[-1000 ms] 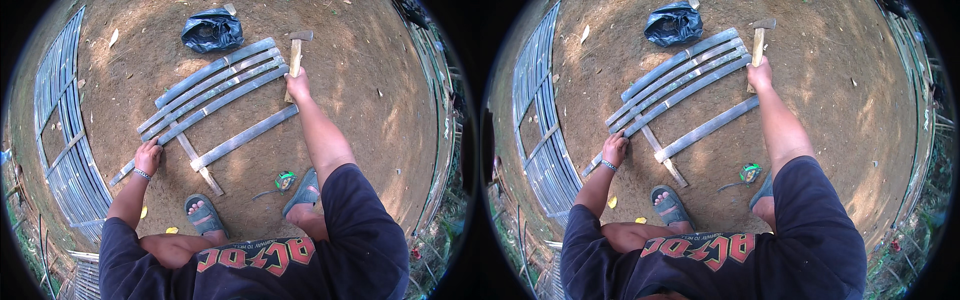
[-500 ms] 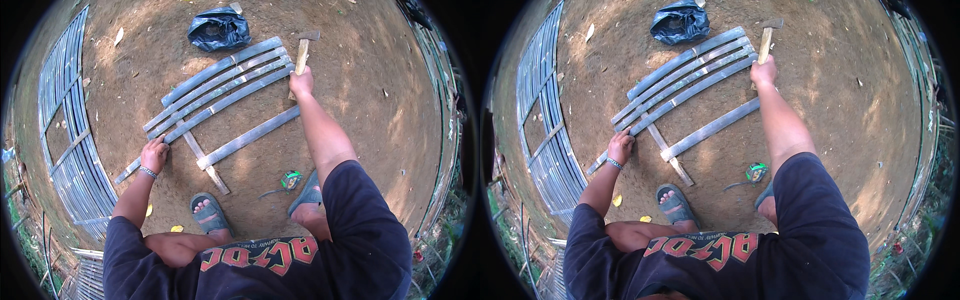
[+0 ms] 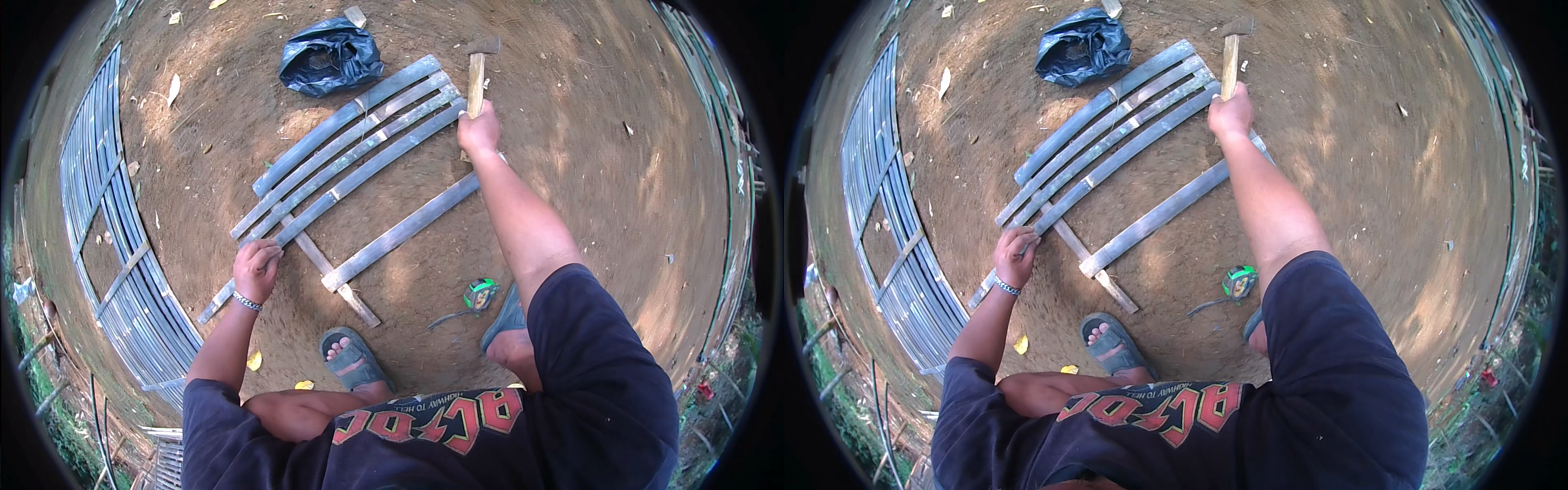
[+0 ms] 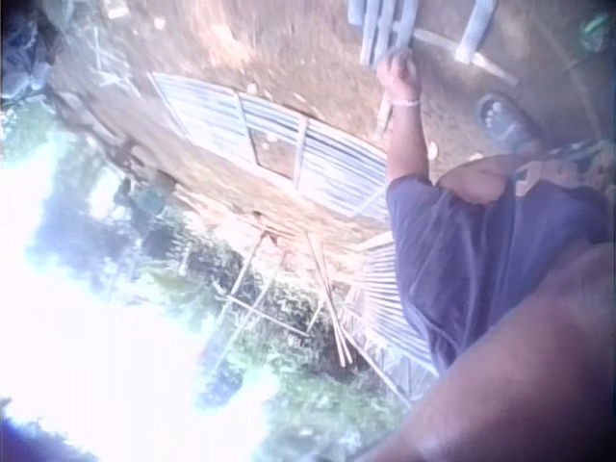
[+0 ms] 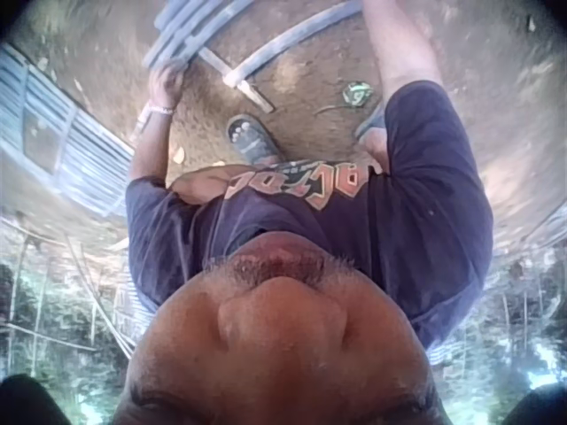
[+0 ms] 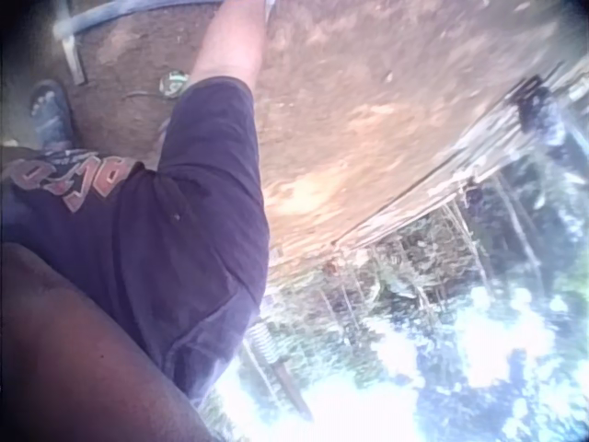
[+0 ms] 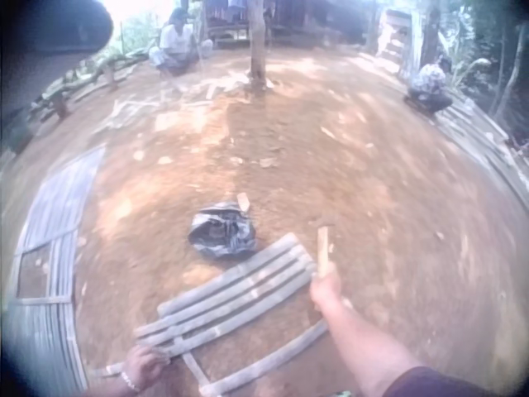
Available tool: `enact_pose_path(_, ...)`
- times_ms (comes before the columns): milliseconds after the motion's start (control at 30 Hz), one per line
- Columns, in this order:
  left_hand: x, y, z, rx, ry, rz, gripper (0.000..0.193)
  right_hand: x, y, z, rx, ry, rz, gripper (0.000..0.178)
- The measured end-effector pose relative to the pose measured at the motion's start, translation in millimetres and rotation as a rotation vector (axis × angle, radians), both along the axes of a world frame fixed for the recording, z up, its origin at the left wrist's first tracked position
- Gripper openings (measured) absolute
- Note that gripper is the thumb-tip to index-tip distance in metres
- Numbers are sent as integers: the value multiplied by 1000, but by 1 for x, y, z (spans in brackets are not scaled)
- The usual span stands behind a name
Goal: The person assembles a rectangular bamboo frame by nailing thin bamboo strips to a metal grid structure. They use a hammer to drive nails into the bamboo, securing the pieces together on the ground.
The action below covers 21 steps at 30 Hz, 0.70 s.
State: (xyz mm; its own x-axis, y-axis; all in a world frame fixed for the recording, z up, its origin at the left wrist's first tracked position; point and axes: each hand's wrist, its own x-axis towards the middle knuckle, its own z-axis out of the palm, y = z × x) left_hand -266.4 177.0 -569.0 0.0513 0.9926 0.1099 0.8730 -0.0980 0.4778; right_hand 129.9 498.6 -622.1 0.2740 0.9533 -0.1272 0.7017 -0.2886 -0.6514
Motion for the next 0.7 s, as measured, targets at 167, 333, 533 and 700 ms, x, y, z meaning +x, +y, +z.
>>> enact_pose_path(167, 81, 105, 13, 56, -204, -233, 18, -3, -3, 4, -13, 12, -18, 36)
enact_pose_path(333, 195, 239, -11, 232, -433, -179, 8, -4, -1, 3, -31, 57, -19, 35)
enact_pose_path(533, 274, 324, -50, 320, -496, -19, 8, -7, -2, 5, -54, 83, -10, 36)
enact_pose_path(700, 282, 330, -69, 327, -448, -47, 13, 0, -5, 1, -56, 118, -20, 44)
